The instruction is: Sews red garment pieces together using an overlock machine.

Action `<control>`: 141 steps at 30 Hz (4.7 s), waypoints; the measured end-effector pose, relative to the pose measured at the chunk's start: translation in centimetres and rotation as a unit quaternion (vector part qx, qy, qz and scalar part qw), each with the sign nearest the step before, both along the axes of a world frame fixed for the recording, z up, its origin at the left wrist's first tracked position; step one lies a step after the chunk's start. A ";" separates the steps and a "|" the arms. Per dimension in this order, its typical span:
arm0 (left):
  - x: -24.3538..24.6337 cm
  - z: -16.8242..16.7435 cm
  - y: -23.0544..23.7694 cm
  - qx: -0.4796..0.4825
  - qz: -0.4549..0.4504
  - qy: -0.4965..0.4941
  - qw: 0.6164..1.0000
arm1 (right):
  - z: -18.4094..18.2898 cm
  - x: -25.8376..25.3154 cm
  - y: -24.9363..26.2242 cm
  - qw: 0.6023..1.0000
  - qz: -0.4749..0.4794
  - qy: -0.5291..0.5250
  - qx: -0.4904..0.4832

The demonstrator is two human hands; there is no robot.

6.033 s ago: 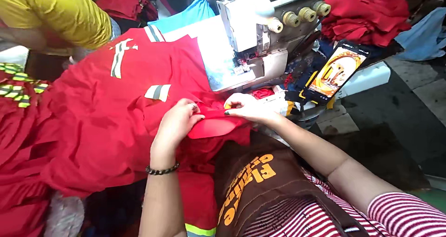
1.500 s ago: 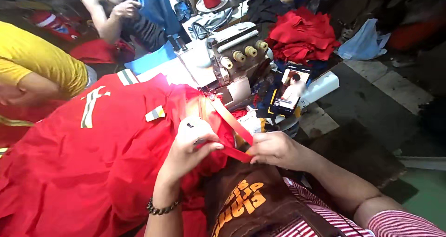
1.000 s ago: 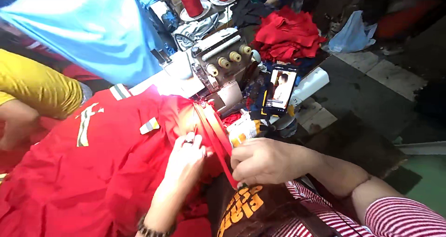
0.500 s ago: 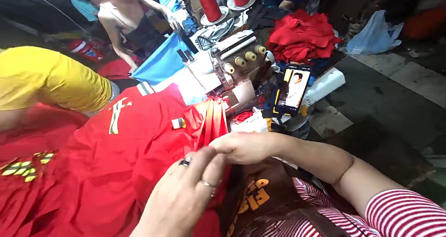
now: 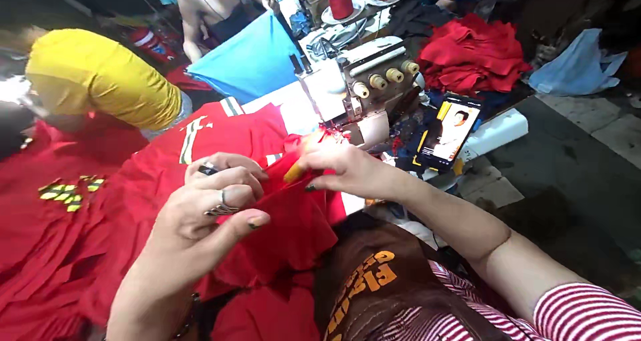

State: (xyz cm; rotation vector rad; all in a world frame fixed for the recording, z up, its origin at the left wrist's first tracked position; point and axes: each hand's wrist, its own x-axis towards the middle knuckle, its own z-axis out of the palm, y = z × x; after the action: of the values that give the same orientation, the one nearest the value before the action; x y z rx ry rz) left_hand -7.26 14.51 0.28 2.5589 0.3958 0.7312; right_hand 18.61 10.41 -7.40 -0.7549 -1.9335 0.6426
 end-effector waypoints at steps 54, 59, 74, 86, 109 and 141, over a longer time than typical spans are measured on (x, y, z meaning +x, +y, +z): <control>11.1 -6.8 7.9 0.050 -0.032 0.134 0.989 | -13.1 3.5 0.7 0.962 -0.096 0.237 -0.098; 8.9 -6.9 10.8 0.047 -0.020 0.197 0.979 | -13.2 3.7 1.3 0.971 -0.116 0.201 -0.062; 4.4 2.1 5.8 0.125 0.000 0.286 0.950 | -13.0 4.4 -0.6 0.981 -0.086 0.154 -0.079; 9.5 -2.4 8.1 0.064 -0.104 0.211 0.970 | -13.9 3.8 -0.8 0.969 -0.094 0.213 -0.085; 11.3 -11.8 -3.5 0.107 0.242 0.074 0.962 | -13.1 3.0 -1.6 0.951 -0.291 0.016 0.105; 7.9 -15.8 -1.6 0.156 0.400 -0.143 0.892 | -11.7 0.5 0.6 0.970 -0.241 0.033 0.005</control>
State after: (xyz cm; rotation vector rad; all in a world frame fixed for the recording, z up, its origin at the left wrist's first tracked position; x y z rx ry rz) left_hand 0.61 12.91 -15.55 2.4563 1.3632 1.5400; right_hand 19.14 10.97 -19.08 -1.1331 -1.6038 0.3519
